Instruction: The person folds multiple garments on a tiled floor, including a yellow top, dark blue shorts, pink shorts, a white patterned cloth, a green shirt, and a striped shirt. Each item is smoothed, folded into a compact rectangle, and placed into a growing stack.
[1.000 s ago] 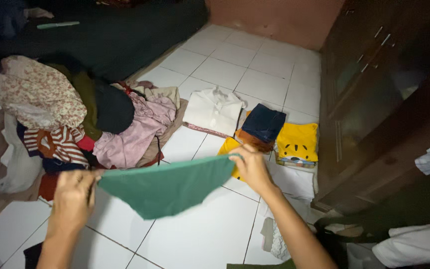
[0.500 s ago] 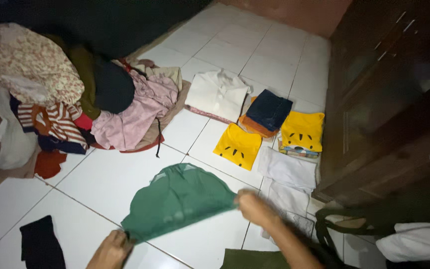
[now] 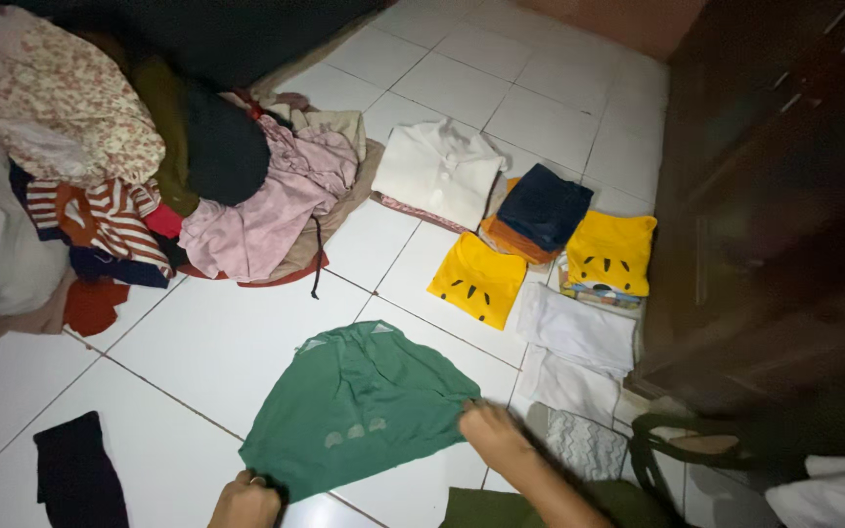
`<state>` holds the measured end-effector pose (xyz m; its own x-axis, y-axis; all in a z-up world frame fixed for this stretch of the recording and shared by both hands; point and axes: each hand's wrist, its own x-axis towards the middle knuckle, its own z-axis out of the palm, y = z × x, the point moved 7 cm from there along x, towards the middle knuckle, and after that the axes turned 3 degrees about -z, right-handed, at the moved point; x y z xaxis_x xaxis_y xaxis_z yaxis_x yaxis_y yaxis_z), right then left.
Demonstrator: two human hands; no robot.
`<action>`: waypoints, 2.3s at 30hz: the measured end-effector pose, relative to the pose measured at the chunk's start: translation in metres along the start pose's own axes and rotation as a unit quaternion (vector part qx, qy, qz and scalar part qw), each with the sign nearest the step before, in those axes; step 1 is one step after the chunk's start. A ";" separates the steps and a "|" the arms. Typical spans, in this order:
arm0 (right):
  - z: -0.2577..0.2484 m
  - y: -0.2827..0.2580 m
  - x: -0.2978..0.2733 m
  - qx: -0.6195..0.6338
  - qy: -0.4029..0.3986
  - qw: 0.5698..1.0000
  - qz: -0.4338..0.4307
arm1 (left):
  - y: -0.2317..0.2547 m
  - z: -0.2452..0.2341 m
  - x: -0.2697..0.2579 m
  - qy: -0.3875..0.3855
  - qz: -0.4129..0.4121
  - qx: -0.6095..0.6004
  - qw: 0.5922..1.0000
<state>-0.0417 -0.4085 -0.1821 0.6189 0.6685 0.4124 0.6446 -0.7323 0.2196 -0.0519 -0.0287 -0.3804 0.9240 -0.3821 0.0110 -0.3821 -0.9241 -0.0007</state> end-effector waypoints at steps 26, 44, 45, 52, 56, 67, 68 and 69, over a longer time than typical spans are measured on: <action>0.197 0.026 0.143 0.564 -0.081 0.564 0.598 | -0.005 -0.092 0.196 0.026 -0.476 -0.461 0.749; 0.122 0.066 0.202 0.320 -0.084 0.884 0.330 | -0.013 -0.165 0.232 -0.017 -0.281 -0.282 0.917; 0.126 0.068 0.203 0.321 -0.090 0.891 0.308 | -0.013 -0.168 0.237 -0.005 -0.241 -0.233 0.942; 0.120 0.065 0.209 0.410 -0.103 0.856 0.296 | 0.000 -0.176 0.249 0.035 -0.091 -0.150 0.984; 0.066 0.055 0.203 0.401 -0.034 0.885 0.236 | 0.007 -0.210 0.229 0.051 -0.038 -0.071 0.995; 0.007 -0.059 0.091 0.350 -0.025 0.933 0.079 | 0.091 -0.222 0.069 0.176 0.071 -0.177 0.966; 0.011 -0.066 0.085 0.333 -0.036 0.940 0.071 | 0.095 -0.211 0.066 0.161 0.061 -0.167 0.971; 0.014 -0.070 0.079 0.325 -0.037 0.942 0.079 | 0.100 -0.201 0.063 0.145 0.051 -0.157 0.976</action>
<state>-0.0320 -0.3028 -0.1771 0.7442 0.5826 0.3267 0.6656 -0.6056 -0.4361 -0.0343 -0.1438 -0.1787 0.8569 -0.4126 0.3089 -0.4980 -0.8175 0.2895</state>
